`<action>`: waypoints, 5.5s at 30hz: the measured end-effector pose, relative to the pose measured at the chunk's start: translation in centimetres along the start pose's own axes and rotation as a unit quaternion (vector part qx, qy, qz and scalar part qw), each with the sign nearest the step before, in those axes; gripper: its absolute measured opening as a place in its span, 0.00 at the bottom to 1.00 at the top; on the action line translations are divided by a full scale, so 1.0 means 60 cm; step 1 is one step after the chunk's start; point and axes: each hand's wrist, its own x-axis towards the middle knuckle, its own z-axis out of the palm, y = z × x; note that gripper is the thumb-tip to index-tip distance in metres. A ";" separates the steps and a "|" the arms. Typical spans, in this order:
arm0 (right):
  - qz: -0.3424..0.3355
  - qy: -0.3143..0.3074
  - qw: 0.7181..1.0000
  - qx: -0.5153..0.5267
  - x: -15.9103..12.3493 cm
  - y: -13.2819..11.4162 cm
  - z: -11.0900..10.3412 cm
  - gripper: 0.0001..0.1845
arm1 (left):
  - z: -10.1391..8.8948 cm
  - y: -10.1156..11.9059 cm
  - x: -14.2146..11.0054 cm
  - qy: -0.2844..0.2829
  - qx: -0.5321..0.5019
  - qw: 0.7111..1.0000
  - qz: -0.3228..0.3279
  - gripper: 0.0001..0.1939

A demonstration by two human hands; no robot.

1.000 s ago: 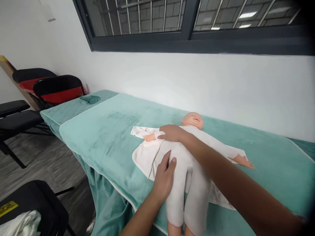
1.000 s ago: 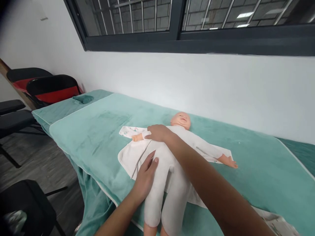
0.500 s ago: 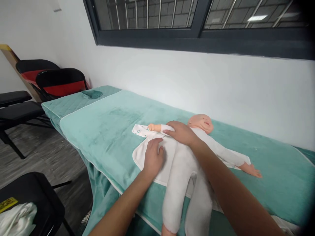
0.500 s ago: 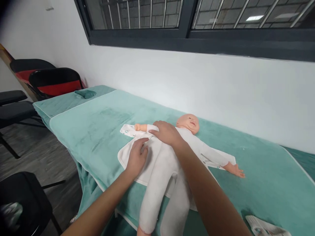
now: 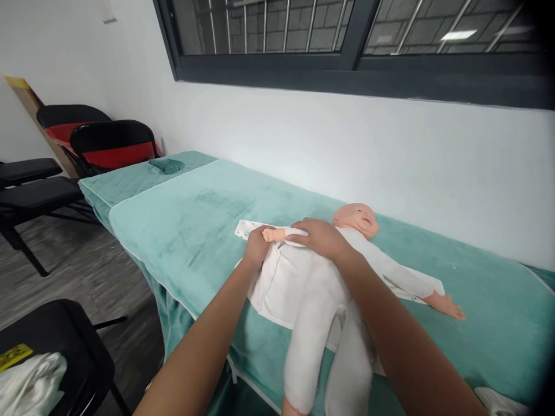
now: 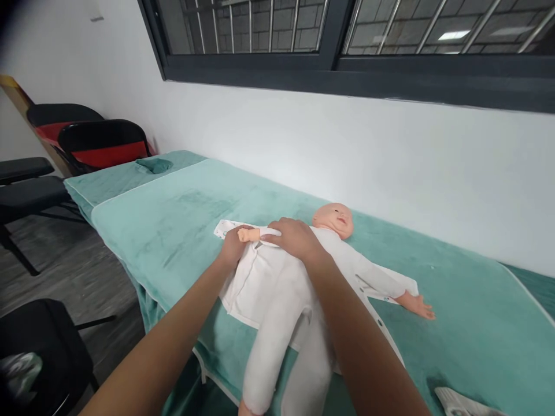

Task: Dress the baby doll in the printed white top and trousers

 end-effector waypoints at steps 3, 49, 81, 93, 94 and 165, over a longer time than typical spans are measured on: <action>0.012 -0.003 1.000 -0.016 0.001 0.001 0.001 0.21 | -0.009 -0.002 0.001 -0.011 -0.078 0.996 -0.031 0.12; 0.406 0.316 0.799 0.311 -0.234 0.091 0.024 0.35 | 0.034 0.012 -0.038 0.086 0.399 0.903 0.134 0.06; 0.125 0.122 0.724 0.667 -0.222 0.069 0.062 0.57 | 0.088 0.178 -0.143 -0.017 0.329 0.928 0.172 0.13; 0.132 0.120 0.733 0.657 -0.224 0.065 0.055 0.59 | 0.021 0.178 -0.136 -0.142 0.321 0.935 0.050 0.13; 0.136 0.119 0.733 0.656 -0.224 0.064 0.054 0.60 | 0.031 0.191 -0.147 -0.155 0.314 0.934 0.064 0.13; 0.363 0.268 0.882 0.137 -0.279 0.228 -0.033 0.15 | -0.125 -0.002 0.017 0.212 0.528 0.818 0.085 0.21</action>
